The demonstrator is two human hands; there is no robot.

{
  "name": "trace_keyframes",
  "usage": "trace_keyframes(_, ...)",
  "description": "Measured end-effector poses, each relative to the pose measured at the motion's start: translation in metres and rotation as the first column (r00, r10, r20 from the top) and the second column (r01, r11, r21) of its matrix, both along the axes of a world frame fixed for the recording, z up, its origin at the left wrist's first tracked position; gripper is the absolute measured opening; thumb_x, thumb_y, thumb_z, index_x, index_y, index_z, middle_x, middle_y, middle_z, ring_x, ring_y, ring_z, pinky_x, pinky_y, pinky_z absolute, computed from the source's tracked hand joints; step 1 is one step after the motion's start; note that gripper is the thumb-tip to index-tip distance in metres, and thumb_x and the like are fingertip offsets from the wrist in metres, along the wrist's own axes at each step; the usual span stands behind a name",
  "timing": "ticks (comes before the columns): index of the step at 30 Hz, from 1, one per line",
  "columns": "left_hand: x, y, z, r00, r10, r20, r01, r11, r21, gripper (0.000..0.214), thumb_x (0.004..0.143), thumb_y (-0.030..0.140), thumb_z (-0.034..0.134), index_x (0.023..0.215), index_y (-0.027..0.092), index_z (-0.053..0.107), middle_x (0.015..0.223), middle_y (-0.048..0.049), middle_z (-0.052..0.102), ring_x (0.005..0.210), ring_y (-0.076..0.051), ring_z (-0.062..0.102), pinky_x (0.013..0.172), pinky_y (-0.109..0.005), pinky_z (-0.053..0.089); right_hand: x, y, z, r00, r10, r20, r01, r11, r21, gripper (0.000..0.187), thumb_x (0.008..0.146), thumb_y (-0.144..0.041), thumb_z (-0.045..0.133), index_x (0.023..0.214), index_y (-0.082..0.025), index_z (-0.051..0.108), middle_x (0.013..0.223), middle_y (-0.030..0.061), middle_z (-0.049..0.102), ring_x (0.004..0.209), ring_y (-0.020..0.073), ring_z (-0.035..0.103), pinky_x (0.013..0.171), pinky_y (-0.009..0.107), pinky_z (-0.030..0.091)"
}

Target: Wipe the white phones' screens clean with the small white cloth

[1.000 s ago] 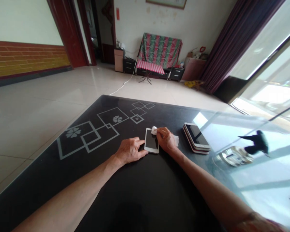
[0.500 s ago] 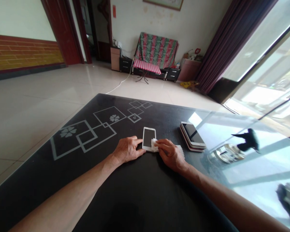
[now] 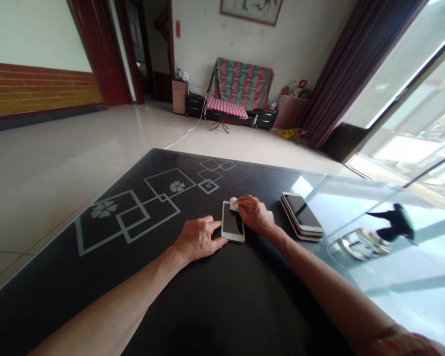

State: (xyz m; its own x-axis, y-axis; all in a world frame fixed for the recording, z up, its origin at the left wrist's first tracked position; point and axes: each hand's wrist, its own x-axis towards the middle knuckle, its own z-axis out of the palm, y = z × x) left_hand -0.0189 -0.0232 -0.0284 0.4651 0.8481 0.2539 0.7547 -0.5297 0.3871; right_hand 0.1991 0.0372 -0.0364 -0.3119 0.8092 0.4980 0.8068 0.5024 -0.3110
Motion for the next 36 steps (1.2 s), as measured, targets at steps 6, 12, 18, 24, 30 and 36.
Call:
trace_keyframes(6,0.001,-0.001,0.0,1.0,0.001,0.004,-0.001,1.0,0.021,0.027,0.076,0.047,0.062,0.092,0.026,0.069,0.071,0.0023,0.057,0.061,-0.012,0.054,0.055,-0.024,0.035,-0.003,-0.001,-0.002,0.998,0.02,-0.053,-0.017,0.999,0.052,0.021,0.08,-0.015,0.052,0.082,-0.023,0.072,0.096,0.003,0.069,0.089,0.0175,0.063,0.09,0.03,0.048)
trace_keyframes(12,0.001,-0.002,0.001,1.0,-0.003,0.015,0.002,1.0,0.024,0.024,0.077,0.045,0.061,0.088,0.025,0.067,0.071,0.0021,0.058,0.061,-0.012,0.055,0.055,-0.024,0.035,-0.004,-0.001,-0.001,1.0,0.02,-0.019,-0.019,0.998,0.064,0.023,0.082,-0.014,0.049,0.08,-0.021,0.071,0.095,0.005,0.07,0.089,0.0181,0.063,0.088,0.031,0.048)
trace_keyframes(18,0.001,-0.002,-0.001,1.0,0.008,0.001,-0.008,0.999,0.04,0.023,0.077,0.045,0.06,0.081,0.023,0.065,0.073,0.0011,0.059,0.063,-0.013,0.057,0.056,-0.024,0.037,-0.014,0.004,0.001,0.986,0.15,0.077,-0.151,0.988,0.008,0.03,0.089,-0.017,0.045,0.105,-0.023,0.069,0.112,0.0055,0.067,0.102,0.0209,0.06,0.093,0.037,0.046)
trace_keyframes(24,0.002,-0.002,0.0,1.0,0.009,-0.018,-0.008,1.0,0.024,0.027,0.077,0.047,0.06,0.086,0.022,0.066,0.076,0.0001,0.061,0.065,-0.014,0.058,0.057,-0.025,0.038,-0.026,-0.005,0.009,0.966,0.189,0.175,-0.188,0.982,-0.024,0.032,0.093,-0.022,0.044,0.119,-0.024,0.062,0.124,0.0056,0.062,0.11,0.0218,0.055,0.097,0.039,0.041)
trace_keyframes(30,0.001,-0.002,0.001,1.0,0.011,-0.023,-0.011,1.0,0.012,0.027,0.078,0.045,0.06,0.092,0.024,0.066,0.073,0.0015,0.058,0.065,-0.014,0.057,0.057,-0.025,0.036,-0.028,-0.006,0.009,0.972,0.187,0.144,-0.187,0.982,-0.017,0.03,0.091,-0.018,0.046,0.114,-0.023,0.066,0.119,0.0052,0.065,0.105,0.0206,0.058,0.094,0.038,0.042)
trace_keyframes(36,0.001,-0.003,0.0,1.0,0.004,-0.018,-0.004,1.0,0.016,0.024,0.078,0.045,0.06,0.09,0.024,0.065,0.073,0.0024,0.057,0.064,-0.013,0.056,0.056,-0.025,0.034,-0.019,-0.002,0.006,0.991,0.1,0.086,-0.101,0.995,0.005,0.025,0.084,-0.012,0.051,0.096,-0.021,0.072,0.107,0.0035,0.07,0.099,0.0206,0.062,0.093,0.036,0.044)
